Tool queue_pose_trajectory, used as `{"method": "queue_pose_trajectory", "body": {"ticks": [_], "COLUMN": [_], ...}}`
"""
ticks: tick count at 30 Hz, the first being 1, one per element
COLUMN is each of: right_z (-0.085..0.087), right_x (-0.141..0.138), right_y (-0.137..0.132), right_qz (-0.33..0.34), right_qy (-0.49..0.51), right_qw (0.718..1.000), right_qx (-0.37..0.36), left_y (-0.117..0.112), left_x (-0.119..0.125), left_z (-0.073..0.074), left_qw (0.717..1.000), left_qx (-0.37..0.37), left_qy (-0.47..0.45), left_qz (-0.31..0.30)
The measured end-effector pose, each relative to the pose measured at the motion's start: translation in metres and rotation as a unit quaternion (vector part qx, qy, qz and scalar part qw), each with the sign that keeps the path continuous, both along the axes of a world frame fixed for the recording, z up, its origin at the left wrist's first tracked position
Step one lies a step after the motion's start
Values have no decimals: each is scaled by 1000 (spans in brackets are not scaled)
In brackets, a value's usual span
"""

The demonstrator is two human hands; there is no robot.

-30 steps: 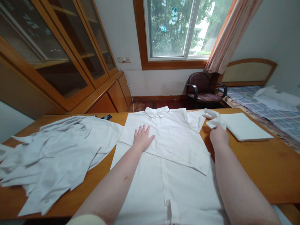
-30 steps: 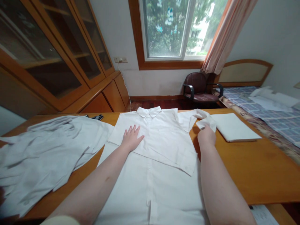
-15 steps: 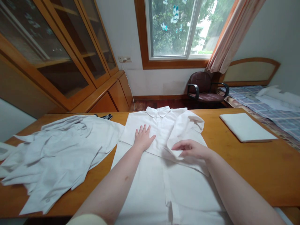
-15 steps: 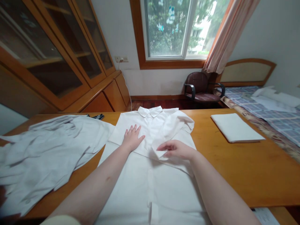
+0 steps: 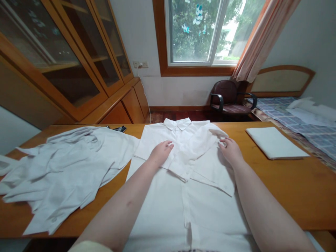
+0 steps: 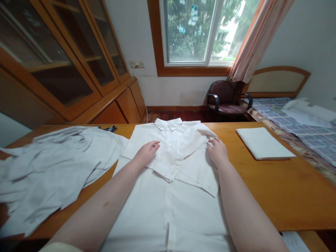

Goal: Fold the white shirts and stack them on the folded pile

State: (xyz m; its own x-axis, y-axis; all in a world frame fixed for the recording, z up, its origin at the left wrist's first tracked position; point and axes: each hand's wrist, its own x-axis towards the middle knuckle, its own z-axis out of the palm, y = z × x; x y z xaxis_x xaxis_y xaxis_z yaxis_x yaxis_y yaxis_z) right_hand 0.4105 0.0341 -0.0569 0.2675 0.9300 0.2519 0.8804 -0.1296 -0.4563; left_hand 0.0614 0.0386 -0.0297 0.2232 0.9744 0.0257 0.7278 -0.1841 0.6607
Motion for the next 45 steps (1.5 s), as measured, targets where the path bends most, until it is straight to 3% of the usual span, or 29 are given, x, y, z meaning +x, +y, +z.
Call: {"method": "queue_pose_trajectory", "body": {"ticks": [3,7,9,11,14,16,19,27,29,32,36,42,45], "right_z": [-7,-7,-4,-2,0,0,1,-1,-2,-1,5,7,4], "right_x": [4,6,6,6,4,3,2,2,1,-1,-3,-2,1], "right_y": [3,4,5,4,3,3,2,0,1,1,0,-5,-4], "right_qz": [-12,-47,-72,-90,-103,-107,-108,-137,-136,-110,-93,-108,-111], "right_qy": [-14,-18,4,28,33,28,34,112,119,82,20,69,75], "right_qw": [999,998,997,995,994,994,993,972,975,990,993,992,991], "right_qx": [-37,-45,-39,-31,-24,-17,9,153,128,31,-63,3,1], "left_y": [-17,-32,-35,-36,-35,-34,-30,-22,-21,-21,-24,-24,-20], "left_x": [5,10,8,3,-5,-11,-20,-57,-62,-62,-53,-58,-69], "left_z": [7,3,4,7,13,16,17,22,23,23,19,27,33], "left_qw": [993,993,988,963,892,854,830,826,815,796,813,841,863], "left_qx": [-114,-114,-127,-176,-265,-294,-293,-304,-345,-418,-452,-448,-430], "left_qy": [-38,-23,-82,-195,-361,-427,-473,-472,-459,-419,-349,-293,-253], "left_qz": [-10,-29,-37,-50,-59,-46,-32,-51,-81,-122,-113,-76,-77]}}
